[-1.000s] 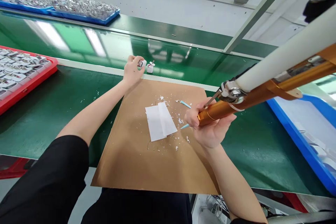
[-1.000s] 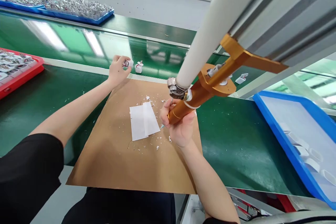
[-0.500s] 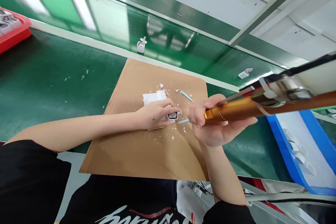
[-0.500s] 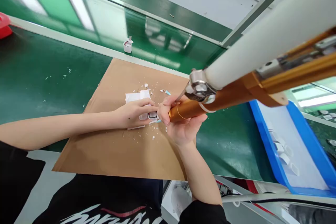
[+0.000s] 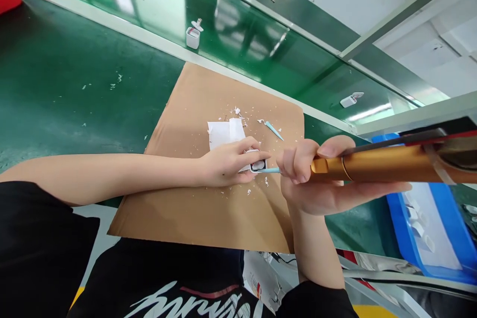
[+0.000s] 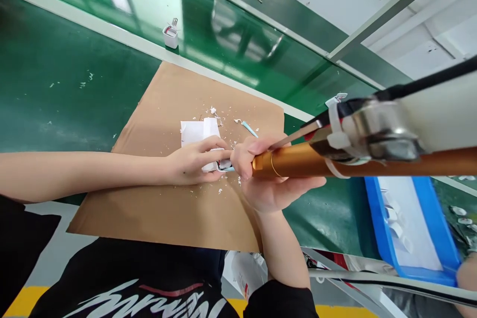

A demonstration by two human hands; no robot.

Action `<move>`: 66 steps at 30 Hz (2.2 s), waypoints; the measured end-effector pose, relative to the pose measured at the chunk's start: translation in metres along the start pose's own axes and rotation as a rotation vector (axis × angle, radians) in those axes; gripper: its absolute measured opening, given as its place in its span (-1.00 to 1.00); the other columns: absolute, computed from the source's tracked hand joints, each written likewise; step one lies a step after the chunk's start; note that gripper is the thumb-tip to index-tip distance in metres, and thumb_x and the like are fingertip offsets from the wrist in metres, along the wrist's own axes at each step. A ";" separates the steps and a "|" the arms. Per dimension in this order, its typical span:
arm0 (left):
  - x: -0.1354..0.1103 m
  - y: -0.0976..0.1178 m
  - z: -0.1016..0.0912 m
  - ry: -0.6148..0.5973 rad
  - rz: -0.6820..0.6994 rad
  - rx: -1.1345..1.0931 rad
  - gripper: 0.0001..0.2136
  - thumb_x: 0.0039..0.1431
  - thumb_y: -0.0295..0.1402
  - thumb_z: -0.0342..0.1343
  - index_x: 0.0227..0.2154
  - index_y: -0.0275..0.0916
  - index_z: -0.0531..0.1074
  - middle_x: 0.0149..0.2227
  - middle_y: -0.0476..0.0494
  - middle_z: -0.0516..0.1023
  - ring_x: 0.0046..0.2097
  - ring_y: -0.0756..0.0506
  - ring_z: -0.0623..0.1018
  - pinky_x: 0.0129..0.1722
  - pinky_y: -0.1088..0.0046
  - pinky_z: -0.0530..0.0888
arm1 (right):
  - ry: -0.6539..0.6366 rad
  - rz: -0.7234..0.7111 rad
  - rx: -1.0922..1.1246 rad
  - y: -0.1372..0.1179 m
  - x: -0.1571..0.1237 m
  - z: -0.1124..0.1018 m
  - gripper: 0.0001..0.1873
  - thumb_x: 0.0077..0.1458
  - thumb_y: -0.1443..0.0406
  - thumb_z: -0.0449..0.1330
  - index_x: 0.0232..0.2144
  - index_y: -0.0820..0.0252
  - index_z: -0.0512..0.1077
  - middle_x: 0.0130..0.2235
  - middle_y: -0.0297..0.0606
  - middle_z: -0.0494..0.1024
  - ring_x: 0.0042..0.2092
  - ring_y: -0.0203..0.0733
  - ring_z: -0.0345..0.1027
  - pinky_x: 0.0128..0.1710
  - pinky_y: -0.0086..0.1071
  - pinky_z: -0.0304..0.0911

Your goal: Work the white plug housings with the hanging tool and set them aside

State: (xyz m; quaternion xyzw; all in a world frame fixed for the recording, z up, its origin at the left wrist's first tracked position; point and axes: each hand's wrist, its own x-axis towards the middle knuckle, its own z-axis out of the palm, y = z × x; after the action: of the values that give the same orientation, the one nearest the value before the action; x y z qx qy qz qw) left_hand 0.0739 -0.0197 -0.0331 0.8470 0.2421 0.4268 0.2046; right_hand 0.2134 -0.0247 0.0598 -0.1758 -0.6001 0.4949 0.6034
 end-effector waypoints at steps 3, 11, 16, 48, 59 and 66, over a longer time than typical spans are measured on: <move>0.001 0.002 -0.002 0.020 0.014 -0.021 -0.64 0.11 -0.47 0.03 0.00 -0.20 0.25 -0.15 -0.20 0.36 -0.25 -0.02 0.48 -0.38 0.50 0.47 | 0.004 0.004 0.002 -0.003 -0.001 0.001 -0.29 0.05 -0.26 -0.28 -0.41 0.10 0.38 -0.74 -0.45 0.08 -0.73 -0.46 -0.16 -0.75 -0.54 -0.13; 0.001 0.005 -0.001 0.096 0.009 -0.064 -0.69 0.16 -0.43 0.05 -0.02 -0.19 0.25 -0.18 -0.15 0.36 -0.26 0.01 0.49 -0.37 0.53 0.47 | -0.023 0.016 -0.018 -0.004 0.000 -0.001 -0.31 0.06 -0.24 -0.30 -0.43 0.11 0.36 -0.75 -0.45 0.10 -0.75 -0.45 -0.12 -0.73 -0.51 -0.06; 0.001 0.007 0.000 0.113 0.008 -0.069 -0.71 0.19 -0.40 0.05 -0.02 -0.17 0.24 -0.21 -0.12 0.36 -0.28 0.03 0.48 -0.38 0.56 0.47 | -0.060 0.005 0.025 -0.003 0.000 -0.005 -0.30 0.09 -0.22 -0.33 -0.38 0.10 0.36 -0.73 -0.45 0.12 -0.74 -0.43 -0.04 -0.73 -0.52 -0.03; 0.003 0.007 -0.004 0.085 0.025 -0.009 -0.63 0.08 -0.53 -0.01 -0.02 -0.23 0.20 -0.22 -0.16 0.39 -0.21 -0.05 0.48 -0.33 0.47 0.49 | -0.042 0.013 0.024 -0.003 -0.002 -0.009 -0.25 0.09 -0.22 -0.33 -0.33 0.13 0.43 -0.72 -0.44 0.12 -0.72 -0.42 0.01 -0.74 -0.52 -0.07; 0.004 0.008 -0.005 0.114 0.048 0.014 -0.60 0.08 -0.51 0.00 0.02 -0.24 0.20 -0.23 -0.14 0.42 -0.23 -0.03 0.46 -0.27 0.47 0.50 | 0.005 -0.009 -0.014 -0.001 0.002 -0.008 -0.28 0.04 -0.27 -0.32 -0.43 0.09 0.35 -0.77 -0.47 0.07 -0.77 -0.41 0.00 -0.81 -0.56 -0.14; 0.004 0.008 -0.003 0.171 0.079 0.057 -0.64 0.12 -0.50 0.00 0.00 -0.17 0.23 -0.24 -0.11 0.40 -0.26 0.00 0.46 -0.28 0.49 0.49 | 0.114 0.048 -0.062 -0.004 0.003 -0.003 -0.48 0.07 -0.18 -0.19 -0.54 0.09 0.16 -0.78 -0.50 0.07 -0.79 -0.42 -0.05 -0.78 -0.53 -0.06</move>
State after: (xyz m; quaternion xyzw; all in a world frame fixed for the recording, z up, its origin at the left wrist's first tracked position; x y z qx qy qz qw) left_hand 0.0756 -0.0234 -0.0244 0.8218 0.2371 0.4983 0.1419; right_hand 0.2167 -0.0235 0.0639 -0.2368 -0.5753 0.4797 0.6187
